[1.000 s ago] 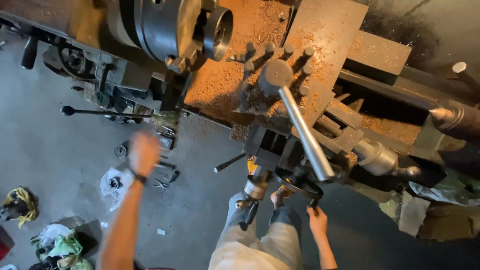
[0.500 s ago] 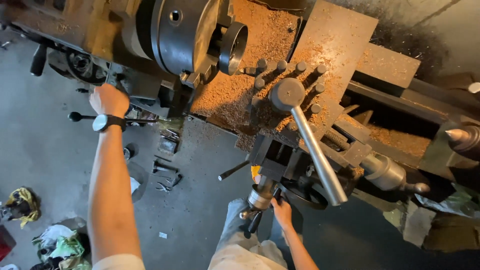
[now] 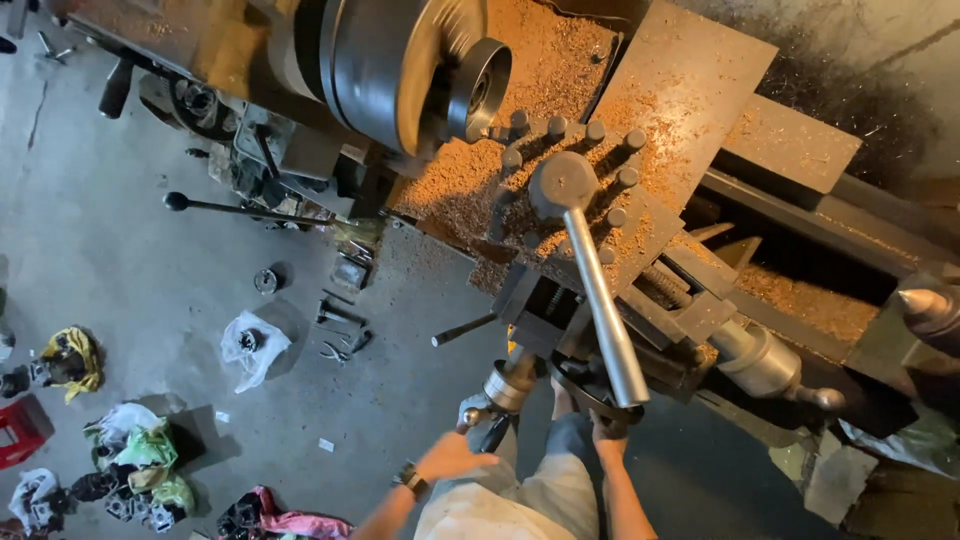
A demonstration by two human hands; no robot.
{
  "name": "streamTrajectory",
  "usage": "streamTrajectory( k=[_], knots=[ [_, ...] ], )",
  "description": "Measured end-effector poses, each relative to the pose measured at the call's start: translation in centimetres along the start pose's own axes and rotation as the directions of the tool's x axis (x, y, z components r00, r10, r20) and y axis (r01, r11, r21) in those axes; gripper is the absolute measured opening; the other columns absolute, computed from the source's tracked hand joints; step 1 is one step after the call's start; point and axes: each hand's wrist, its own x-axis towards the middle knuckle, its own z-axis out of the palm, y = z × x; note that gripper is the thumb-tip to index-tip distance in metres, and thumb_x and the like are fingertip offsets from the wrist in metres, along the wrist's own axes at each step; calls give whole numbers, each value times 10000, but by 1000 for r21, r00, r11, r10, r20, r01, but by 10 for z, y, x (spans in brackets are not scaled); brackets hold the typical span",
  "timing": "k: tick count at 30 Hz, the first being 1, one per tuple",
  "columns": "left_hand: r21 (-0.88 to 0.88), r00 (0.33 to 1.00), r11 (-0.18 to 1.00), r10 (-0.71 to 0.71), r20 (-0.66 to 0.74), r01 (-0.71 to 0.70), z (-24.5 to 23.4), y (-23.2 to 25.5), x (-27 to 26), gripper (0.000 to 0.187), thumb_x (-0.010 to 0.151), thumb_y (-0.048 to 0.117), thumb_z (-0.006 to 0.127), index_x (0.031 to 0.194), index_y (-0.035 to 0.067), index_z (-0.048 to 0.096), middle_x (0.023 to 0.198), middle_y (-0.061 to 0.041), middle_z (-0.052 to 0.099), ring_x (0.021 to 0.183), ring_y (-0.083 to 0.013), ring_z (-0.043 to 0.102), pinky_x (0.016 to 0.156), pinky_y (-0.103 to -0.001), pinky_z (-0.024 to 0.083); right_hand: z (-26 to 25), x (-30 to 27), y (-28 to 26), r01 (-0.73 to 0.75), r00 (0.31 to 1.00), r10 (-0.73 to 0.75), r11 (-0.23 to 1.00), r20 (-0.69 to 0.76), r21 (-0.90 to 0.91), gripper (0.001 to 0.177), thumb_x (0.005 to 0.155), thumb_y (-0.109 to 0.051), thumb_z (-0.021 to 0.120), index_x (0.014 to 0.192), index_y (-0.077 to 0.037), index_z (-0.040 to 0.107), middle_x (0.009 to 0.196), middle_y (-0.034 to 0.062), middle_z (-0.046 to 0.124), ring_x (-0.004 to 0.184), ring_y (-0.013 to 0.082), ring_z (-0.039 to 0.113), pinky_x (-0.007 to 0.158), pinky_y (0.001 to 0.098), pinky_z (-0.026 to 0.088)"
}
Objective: The person operates a metal lathe, using both hands to manipulate the control levers and adjust the tool post. They periodically reach toward the chuck area to check the workpiece while the machine is running.
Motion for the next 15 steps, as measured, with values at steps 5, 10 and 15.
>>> streamTrajectory(
  k=[5,10,15],
  knots=[
    [91,959,996,25,-284,1,69,-8,57,516,809,396,659,1112,66,403,729,-61,482,594,-221,492,481,-382,396,-33,-11,-36,-276,933,262,961,245,24,364,758,-491,553,778,-152,683,934,54,694,935,300,608,827,379,412],
    [238,751,970,194,-631,-50,59,-94,153,190,775,190,450,872,132,603,826,-119,626,772,-380,562,777,-502,424,-51,-5,-57,-372,881,345,928,325,25,336,715,-468,589,839,-177,701,905,24,703,761,246,646,720,360,448],
    [370,650,929,268,-711,21,19,-96,87,147,707,232,490,759,96,511,688,-120,603,731,-371,520,769,-416,383,-54,-9,-54,-409,856,373,912,358,26,381,722,-445,602,990,-179,648,1010,41,667,882,259,607,776,376,437]
  ],
)
